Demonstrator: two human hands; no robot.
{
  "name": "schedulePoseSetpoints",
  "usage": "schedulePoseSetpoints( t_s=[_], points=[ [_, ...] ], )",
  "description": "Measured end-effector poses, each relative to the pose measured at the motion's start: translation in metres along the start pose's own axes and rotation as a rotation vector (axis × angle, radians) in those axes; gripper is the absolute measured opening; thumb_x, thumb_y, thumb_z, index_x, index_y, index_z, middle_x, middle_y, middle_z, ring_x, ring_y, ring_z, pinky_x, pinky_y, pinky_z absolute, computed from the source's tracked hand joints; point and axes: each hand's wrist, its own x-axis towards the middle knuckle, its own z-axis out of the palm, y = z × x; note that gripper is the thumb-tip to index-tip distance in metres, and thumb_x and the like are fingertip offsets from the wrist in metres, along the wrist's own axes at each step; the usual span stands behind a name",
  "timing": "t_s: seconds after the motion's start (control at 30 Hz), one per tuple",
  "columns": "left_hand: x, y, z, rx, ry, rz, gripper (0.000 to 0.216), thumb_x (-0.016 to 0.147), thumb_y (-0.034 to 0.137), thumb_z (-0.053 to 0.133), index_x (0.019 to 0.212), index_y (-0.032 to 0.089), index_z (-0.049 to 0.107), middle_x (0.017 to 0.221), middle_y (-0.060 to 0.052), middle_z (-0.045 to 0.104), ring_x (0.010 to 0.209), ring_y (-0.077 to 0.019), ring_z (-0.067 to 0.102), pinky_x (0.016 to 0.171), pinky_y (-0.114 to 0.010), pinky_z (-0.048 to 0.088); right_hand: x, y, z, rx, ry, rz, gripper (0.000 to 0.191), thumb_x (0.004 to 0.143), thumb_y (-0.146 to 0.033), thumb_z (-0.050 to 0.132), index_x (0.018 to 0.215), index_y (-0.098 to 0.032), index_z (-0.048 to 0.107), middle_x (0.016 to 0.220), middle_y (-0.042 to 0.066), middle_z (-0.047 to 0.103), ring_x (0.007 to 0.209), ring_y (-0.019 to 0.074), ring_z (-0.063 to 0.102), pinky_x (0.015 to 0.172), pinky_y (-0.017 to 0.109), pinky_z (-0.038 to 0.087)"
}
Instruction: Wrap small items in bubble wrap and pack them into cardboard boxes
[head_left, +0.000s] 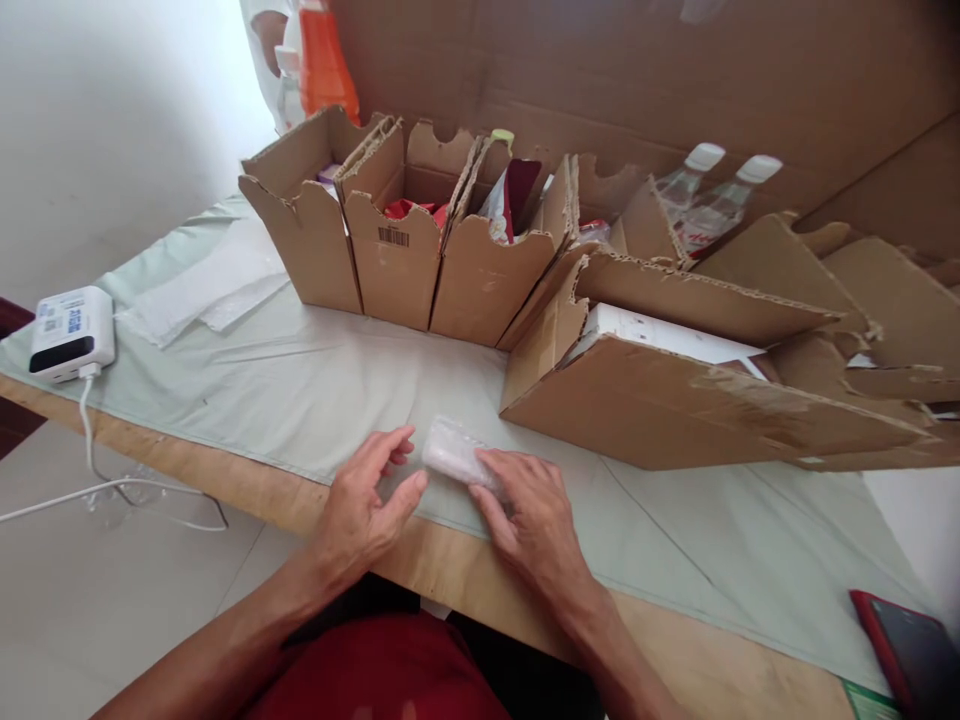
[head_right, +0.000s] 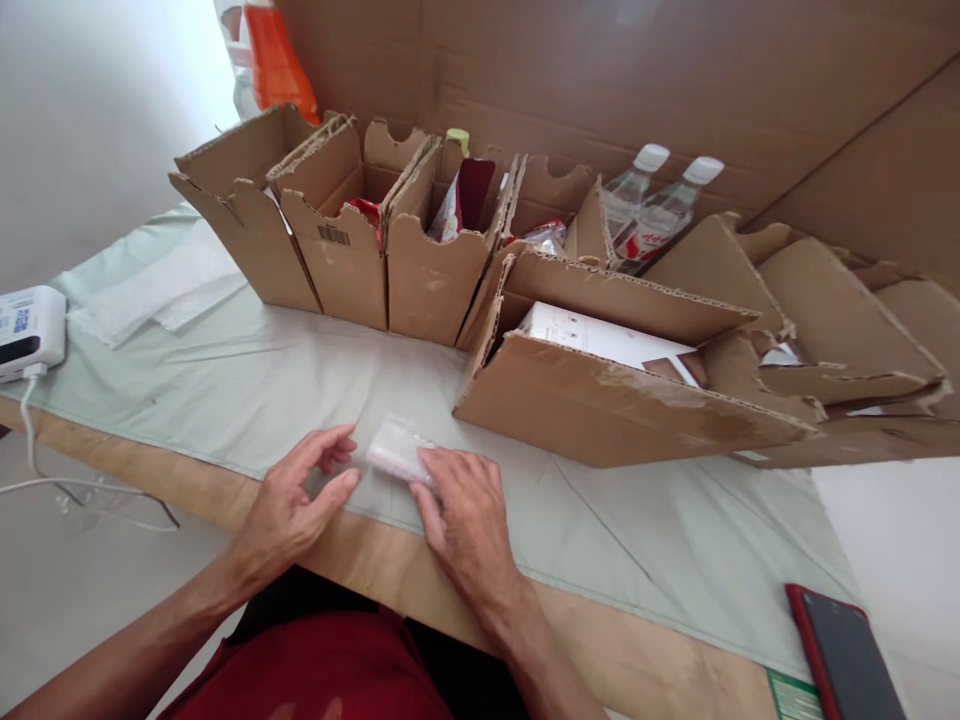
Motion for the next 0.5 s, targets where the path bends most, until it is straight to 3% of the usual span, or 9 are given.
schedulePoseSetpoints(
  t_s=[0.1,0.27,0.4,0.5],
  points=[
    [-0.017,0.004,0.004,-0.302,-0.070,-0.190,0.050,0.094,0.033,0.059,0.142,0.019,0.051,0.127,-0.014,0.068,0.112,-0.0243,0.069,0.091,-0.040,0.061,-0.004,-0.002,-0.001,0.164,0.029,0.166,0.024,0.099,-0.029,0.056,0.121,-0.024,0.064,0.102,0.007,0.075,0.092,0.0246,0.069,0.082,0.040,0.053],
    [-0.018,0.016,0.022,-0.608,-0.157,-0.256,0.056,0.093,0.029,0.059,0.145,0.017,0.045,0.140,-0.016,0.063,0.128,-0.0262,0.063,0.108,-0.042,0.054,-0.015,-0.021,-0.004,0.457,-0.039,0.341,0.019,0.097,-0.030,0.057,0.113,-0.026,0.067,0.103,0.003,0.076,0.091,0.0205,0.071,0.078,0.031,0.056],
    [-0.017,0.022,0.023,-0.526,-0.137,-0.217,0.047,0.093,0.023,0.057,0.140,0.020,0.052,0.137,-0.013,0.065,0.125,-0.0245,0.065,0.107,-0.040,0.054,-0.019,-0.021,-0.012,0.502,-0.051,0.306,0.019,0.093,-0.029,0.060,0.110,-0.025,0.068,0.110,0.004,0.075,0.102,0.0217,0.069,0.090,0.034,0.055],
    [-0.019,0.023,0.019,-0.314,-0.154,-0.122,0.049,0.092,0.020,0.057,0.141,0.024,0.053,0.129,-0.011,0.070,0.116,-0.0247,0.068,0.095,-0.037,0.060,-0.021,-0.014,-0.028,0.578,-0.115,0.324,0.037,0.090,-0.036,0.065,0.125,-0.025,0.064,0.126,0.008,0.070,0.113,0.0237,0.066,0.099,0.038,0.054]
  ],
)
